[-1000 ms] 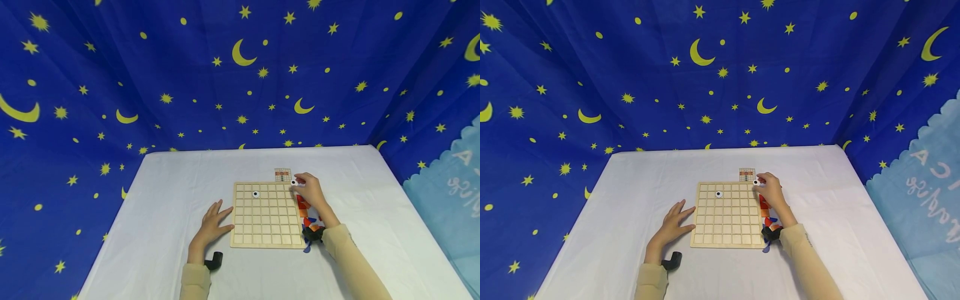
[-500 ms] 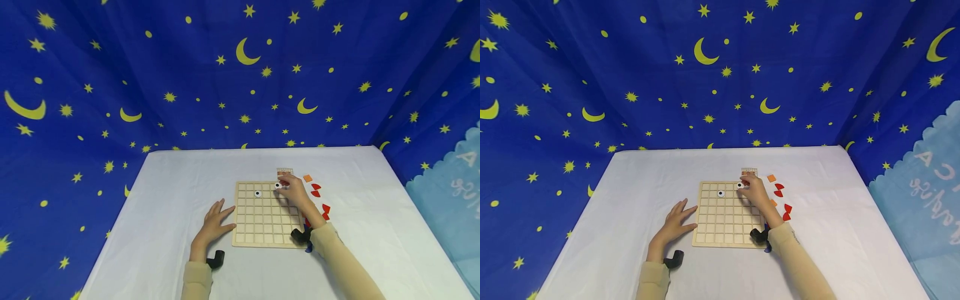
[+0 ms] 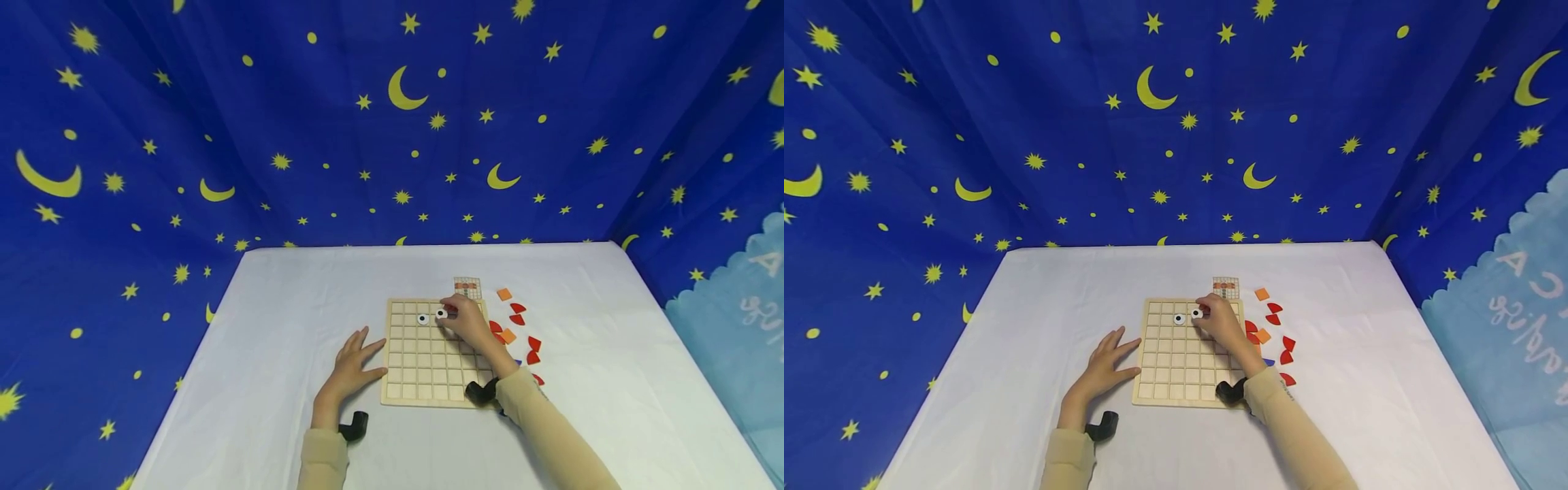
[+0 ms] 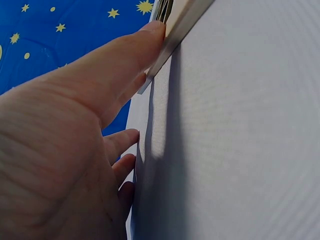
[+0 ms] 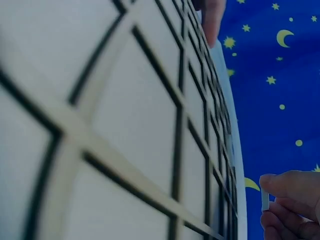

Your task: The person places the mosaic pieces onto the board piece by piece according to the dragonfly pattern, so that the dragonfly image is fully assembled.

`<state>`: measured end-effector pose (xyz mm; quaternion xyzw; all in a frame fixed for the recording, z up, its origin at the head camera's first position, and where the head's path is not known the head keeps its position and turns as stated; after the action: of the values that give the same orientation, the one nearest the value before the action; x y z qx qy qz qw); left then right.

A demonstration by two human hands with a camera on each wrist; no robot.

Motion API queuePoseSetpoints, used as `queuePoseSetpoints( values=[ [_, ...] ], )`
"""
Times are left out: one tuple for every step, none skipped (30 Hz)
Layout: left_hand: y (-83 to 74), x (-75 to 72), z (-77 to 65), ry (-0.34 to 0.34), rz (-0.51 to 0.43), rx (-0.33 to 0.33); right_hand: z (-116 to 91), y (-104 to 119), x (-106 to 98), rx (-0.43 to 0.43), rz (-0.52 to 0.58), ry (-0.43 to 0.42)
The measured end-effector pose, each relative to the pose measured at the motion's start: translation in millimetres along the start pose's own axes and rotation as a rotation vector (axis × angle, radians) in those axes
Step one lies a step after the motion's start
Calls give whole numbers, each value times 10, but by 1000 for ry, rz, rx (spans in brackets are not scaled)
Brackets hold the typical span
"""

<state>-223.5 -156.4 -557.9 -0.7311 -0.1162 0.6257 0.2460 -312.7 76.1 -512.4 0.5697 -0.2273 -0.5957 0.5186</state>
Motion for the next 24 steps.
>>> queuePoseSetpoints(
  values=[
    [2,0,-2,-2,-1,1,-2,-9,21,-3,-2,6],
    [3,0,-4,-3,-1,1,-2,-24,38,-1,1,9],
    [4,0,-5,-3,-1,2,-1,-34,53,-6,-3,8],
    [4,0,-6,-4,-1,3,1,-43,65,-10,-4,8],
    [2,-1,-5,-5,-2,5,4,-48,75,-17,-3,7],
    [0,-2,-5,-6,-3,6,6,-53,81,-25,-6,6],
    [-3,-4,-4,-7,-2,9,9,-58,83,-27,-11,2],
    [-6,-6,-5,-5,-3,8,12,-66,84,-25,-13,0],
    [-8,-9,-5,-4,-4,7,15,-74,88,-25,-13,0],
    [-9,-10,-5,-3,-4,6,15,-81,90,-26,-14,0],
    [-8,-11,-5,-2,-4,4,14,-88,90,-27,-14,-1],
    [-7,-10,-6,-1,-4,2,13,-96,91,-27,-15,-2],
    [-4,-9,-6,1,-3,0,11,-105,93,-26,-15,0],
    [-3,-7,-5,2,-2,-2,6,-112,97,-28,-14,3],
    [-1,-5,-5,1,1,-1,2,-119,102,-31,-17,5],
    [1,-3,-4,0,3,-1,-3,-123,105,-33,-19,9],
    [1,-1,-3,0,5,-1,-9,-126,109,-36,-23,16],
    [1,-1,-3,-1,6,-2,-12,-133,114,-34,-23,22],
    [-1,-2,-3,-1,7,-2,-16,-139,119,-32,-23,28],
    [-4,-3,-3,-1,8,-3,-17,-147,123,-29,-21,32],
    [-6,-4,-3,0,8,-5,-19,-154,128,-27,-21,37],
    [-8,-5,-3,0,7,-7,-18,-158,132,-26,-17,40],
    [-11,-7,-3,0,8,-7,-17,-162,136,-26,-16,43],
    [-14,-8,-3,2,8,-8,-17,-167,137,-23,-12,44]
  ],
)
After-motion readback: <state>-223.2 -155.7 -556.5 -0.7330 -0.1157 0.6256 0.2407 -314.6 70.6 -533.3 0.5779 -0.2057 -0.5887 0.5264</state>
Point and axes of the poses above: each hand's wrist, its own z-axis towards the middle knuckle, its own x-axis out of the palm, y = z × x, the point moved 8 cm from there along z, towards the middle knuckle, and after that the axes turned 15 degrees about z, right-handed, at the moved point
